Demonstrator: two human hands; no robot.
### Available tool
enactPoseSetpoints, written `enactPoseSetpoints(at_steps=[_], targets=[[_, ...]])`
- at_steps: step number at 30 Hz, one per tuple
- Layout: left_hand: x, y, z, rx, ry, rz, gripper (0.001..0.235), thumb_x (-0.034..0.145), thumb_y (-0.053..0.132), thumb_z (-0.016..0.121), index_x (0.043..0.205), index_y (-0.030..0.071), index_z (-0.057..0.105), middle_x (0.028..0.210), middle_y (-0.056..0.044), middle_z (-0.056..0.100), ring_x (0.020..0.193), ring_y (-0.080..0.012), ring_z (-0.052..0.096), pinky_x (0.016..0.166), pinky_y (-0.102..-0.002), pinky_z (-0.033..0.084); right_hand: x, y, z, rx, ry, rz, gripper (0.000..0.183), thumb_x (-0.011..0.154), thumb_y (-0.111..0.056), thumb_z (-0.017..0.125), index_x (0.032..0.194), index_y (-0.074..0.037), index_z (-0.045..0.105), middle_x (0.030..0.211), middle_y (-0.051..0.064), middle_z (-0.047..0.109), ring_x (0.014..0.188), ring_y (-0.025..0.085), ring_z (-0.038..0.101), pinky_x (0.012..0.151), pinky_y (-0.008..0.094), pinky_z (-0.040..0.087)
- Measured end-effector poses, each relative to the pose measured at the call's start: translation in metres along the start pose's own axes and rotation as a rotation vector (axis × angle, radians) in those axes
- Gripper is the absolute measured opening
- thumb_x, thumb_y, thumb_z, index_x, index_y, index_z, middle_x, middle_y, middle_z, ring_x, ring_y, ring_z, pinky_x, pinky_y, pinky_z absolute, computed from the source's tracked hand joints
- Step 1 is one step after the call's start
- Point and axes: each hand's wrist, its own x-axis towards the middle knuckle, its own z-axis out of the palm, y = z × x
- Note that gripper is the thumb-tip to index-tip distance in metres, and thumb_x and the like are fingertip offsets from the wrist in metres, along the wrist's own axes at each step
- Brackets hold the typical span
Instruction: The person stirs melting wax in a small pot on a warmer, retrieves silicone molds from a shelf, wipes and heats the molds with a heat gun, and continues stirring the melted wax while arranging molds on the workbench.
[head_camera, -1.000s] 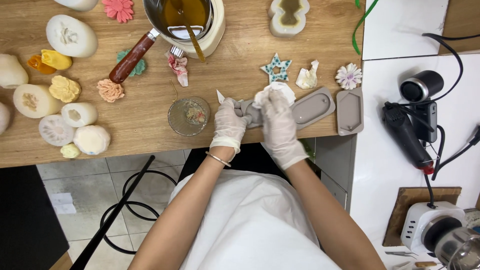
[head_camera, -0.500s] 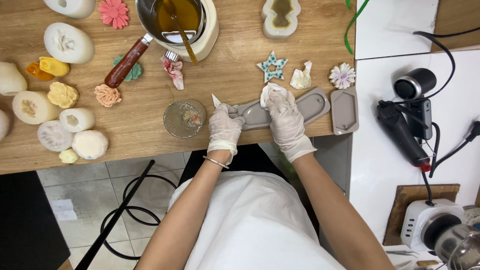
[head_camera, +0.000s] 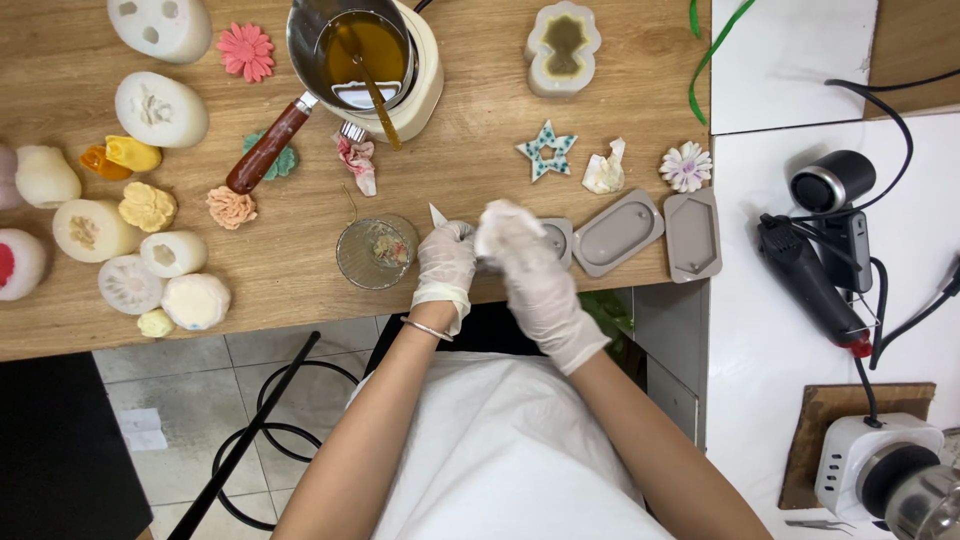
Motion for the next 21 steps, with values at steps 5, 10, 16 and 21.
enactPoseSetpoints(at_steps=[5, 10, 16, 21], targets=[[-0.011, 0.022, -0.001, 0.437, 0.125, 0.133, 0.033, 0.097, 0.036, 0.066, 0.099, 0.004, 0.074, 0.098, -0.022, 0.074, 0.091, -0.0380, 0.070, 0.082, -0.046, 0.055, -0.021, 0.008, 0.032, -0.039, -0.346, -0.206, 0.045, 0.084, -0.003, 0.068, 0.128, 0.003, 0.064, 0.140, 0.023, 0.060, 0.128, 0.041, 0.060, 0.108, 0.049, 0.051], [-0.043, 0.076, 0.000, 0.662, 0.084, 0.107, 0.037, 0.093, 0.046, 0.068, 0.101, 0.010, 0.071, 0.106, -0.018, 0.073, 0.097, -0.0396, 0.069, 0.083, -0.050, 0.053, -0.050, 0.036, 0.043, -0.033, -0.323, -0.294, 0.035, 0.087, -0.005, 0.068, 0.120, 0.004, 0.066, 0.130, 0.020, 0.063, 0.123, 0.041, 0.062, 0.108, 0.050, 0.050], [-0.042, 0.109, -0.003, 0.770, -0.018, 0.006, 0.038, 0.083, 0.045, 0.076, 0.102, 0.013, 0.069, 0.113, -0.012, 0.072, 0.104, -0.0343, 0.069, 0.086, -0.046, 0.053, -0.038, 0.038, 0.016, -0.024, -0.326, -0.378, 0.029, 0.091, -0.007, 0.069, 0.118, 0.002, 0.067, 0.127, 0.018, 0.065, 0.122, 0.039, 0.062, 0.109, 0.049, 0.051], [-0.031, 0.105, -0.004, 0.760, -0.052, -0.040, 0.038, 0.079, 0.042, 0.079, 0.104, 0.015, 0.069, 0.113, -0.009, 0.073, 0.108, -0.0326, 0.068, 0.088, -0.045, 0.053, -0.031, 0.059, -0.012, -0.103, -0.314, -0.437, 0.037, 0.092, -0.006, 0.068, 0.126, 0.010, 0.065, 0.135, 0.020, 0.065, 0.123, 0.035, 0.064, 0.107, 0.046, 0.052]])
